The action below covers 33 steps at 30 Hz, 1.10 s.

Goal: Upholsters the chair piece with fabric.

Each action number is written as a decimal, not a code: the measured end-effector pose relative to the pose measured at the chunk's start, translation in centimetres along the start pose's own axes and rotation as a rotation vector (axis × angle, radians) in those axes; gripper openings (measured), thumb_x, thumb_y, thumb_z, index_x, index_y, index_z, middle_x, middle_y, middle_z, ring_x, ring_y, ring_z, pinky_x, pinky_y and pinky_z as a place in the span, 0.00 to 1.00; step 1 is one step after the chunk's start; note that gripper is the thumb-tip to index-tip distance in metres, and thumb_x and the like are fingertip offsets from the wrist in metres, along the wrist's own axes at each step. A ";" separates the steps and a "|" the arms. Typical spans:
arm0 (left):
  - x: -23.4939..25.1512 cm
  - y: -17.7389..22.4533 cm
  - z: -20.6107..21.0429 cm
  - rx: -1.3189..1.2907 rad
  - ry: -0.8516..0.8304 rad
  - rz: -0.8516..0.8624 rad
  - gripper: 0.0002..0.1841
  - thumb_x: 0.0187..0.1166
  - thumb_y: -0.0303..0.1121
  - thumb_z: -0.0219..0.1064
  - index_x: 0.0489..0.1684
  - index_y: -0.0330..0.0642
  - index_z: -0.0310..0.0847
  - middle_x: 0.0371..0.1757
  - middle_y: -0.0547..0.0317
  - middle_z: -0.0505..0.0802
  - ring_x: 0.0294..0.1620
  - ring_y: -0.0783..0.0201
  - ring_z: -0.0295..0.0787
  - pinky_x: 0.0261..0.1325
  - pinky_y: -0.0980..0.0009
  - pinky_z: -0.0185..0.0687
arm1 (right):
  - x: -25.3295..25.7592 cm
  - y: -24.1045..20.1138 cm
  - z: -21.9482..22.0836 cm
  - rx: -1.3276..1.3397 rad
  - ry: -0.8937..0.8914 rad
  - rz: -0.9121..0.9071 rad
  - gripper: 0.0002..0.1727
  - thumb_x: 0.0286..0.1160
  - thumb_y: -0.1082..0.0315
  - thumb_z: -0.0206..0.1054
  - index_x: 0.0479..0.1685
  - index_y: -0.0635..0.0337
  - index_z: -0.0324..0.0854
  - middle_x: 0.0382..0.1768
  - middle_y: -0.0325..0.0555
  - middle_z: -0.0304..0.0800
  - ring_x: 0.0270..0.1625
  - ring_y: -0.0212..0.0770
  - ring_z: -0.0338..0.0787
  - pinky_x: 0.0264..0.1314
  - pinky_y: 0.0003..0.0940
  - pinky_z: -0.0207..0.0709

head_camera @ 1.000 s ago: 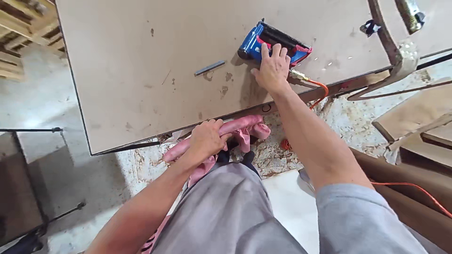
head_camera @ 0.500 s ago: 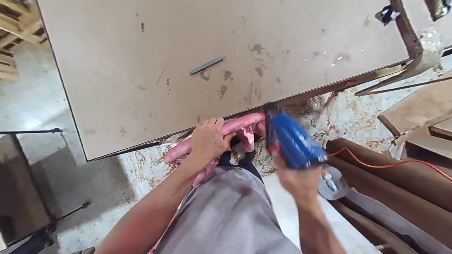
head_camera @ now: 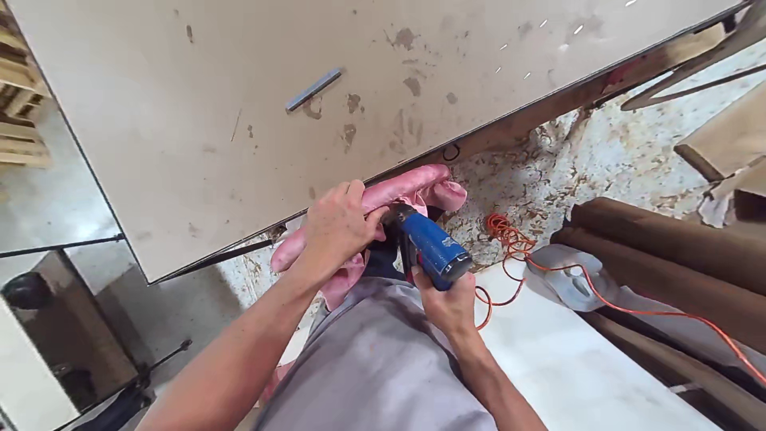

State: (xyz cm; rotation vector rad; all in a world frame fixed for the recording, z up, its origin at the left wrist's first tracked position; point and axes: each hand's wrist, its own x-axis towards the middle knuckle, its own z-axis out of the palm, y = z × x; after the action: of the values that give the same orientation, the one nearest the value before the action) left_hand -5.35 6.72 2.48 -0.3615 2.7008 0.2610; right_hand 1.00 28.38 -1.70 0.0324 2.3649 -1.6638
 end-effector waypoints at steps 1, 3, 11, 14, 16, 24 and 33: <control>0.0 0.0 0.0 0.004 0.007 0.006 0.27 0.79 0.58 0.65 0.46 0.36 0.82 0.44 0.42 0.90 0.49 0.40 0.91 0.46 0.40 0.83 | 0.1 -0.1 0.1 0.005 -0.002 -0.003 0.10 0.62 0.60 0.76 0.35 0.56 0.89 0.30 0.34 0.95 0.36 0.23 0.93 0.41 0.26 0.89; 0.0 -0.1 0.2 0.010 0.030 0.018 0.27 0.78 0.57 0.66 0.45 0.36 0.82 0.43 0.42 0.90 0.47 0.40 0.91 0.44 0.41 0.84 | 0.2 -0.2 0.3 0.009 -0.009 -0.001 0.10 0.63 0.60 0.76 0.35 0.56 0.89 0.30 0.34 0.94 0.36 0.22 0.93 0.40 0.25 0.89; 0.2 -0.4 0.2 0.011 0.024 0.030 0.22 0.77 0.51 0.67 0.46 0.37 0.82 0.44 0.43 0.90 0.48 0.41 0.91 0.45 0.42 0.84 | 0.3 -0.5 1.4 -0.019 -0.023 -0.004 0.10 0.61 0.60 0.75 0.35 0.57 0.89 0.30 0.35 0.94 0.37 0.24 0.93 0.41 0.27 0.89; 0.2 -0.5 0.3 0.014 0.017 0.042 0.21 0.75 0.49 0.69 0.46 0.37 0.81 0.43 0.43 0.90 0.46 0.41 0.90 0.43 0.42 0.83 | -0.2 -0.8 1.6 -0.052 -0.024 0.002 0.12 0.59 0.60 0.75 0.38 0.58 0.89 0.31 0.35 0.94 0.37 0.25 0.93 0.42 0.28 0.89; 0.3 -0.5 0.2 0.022 0.032 0.055 0.20 0.73 0.47 0.70 0.43 0.36 0.81 0.41 0.42 0.90 0.45 0.40 0.91 0.41 0.42 0.83 | -0.6 -1.1 1.5 -0.051 -0.030 -0.007 0.14 0.59 0.60 0.76 0.40 0.58 0.89 0.32 0.35 0.95 0.38 0.24 0.94 0.42 0.28 0.90; 0.1 -0.1 -0.5 0.030 -0.027 0.006 0.18 0.66 0.38 0.74 0.48 0.36 0.81 0.46 0.42 0.90 0.49 0.40 0.91 0.43 0.41 0.83 | -1.1 -2.0 2.1 -0.051 -0.050 -0.035 0.16 0.60 0.59 0.75 0.44 0.59 0.89 0.34 0.36 0.96 0.39 0.24 0.94 0.43 0.28 0.90; -0.1 -0.9 -0.2 0.029 0.007 0.046 0.19 0.63 0.37 0.76 0.47 0.36 0.81 0.46 0.42 0.90 0.49 0.40 0.91 0.42 0.41 0.84 | -1.3 -1.8 2.9 -0.078 -0.039 -0.066 0.16 0.61 0.60 0.75 0.45 0.60 0.89 0.35 0.37 0.96 0.41 0.25 0.94 0.45 0.28 0.90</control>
State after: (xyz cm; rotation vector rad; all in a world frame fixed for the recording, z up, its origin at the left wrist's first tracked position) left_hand -5.06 5.85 2.56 -0.2934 2.7197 0.2334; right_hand 2.53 25.22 -0.70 -0.0926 2.4248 -1.5841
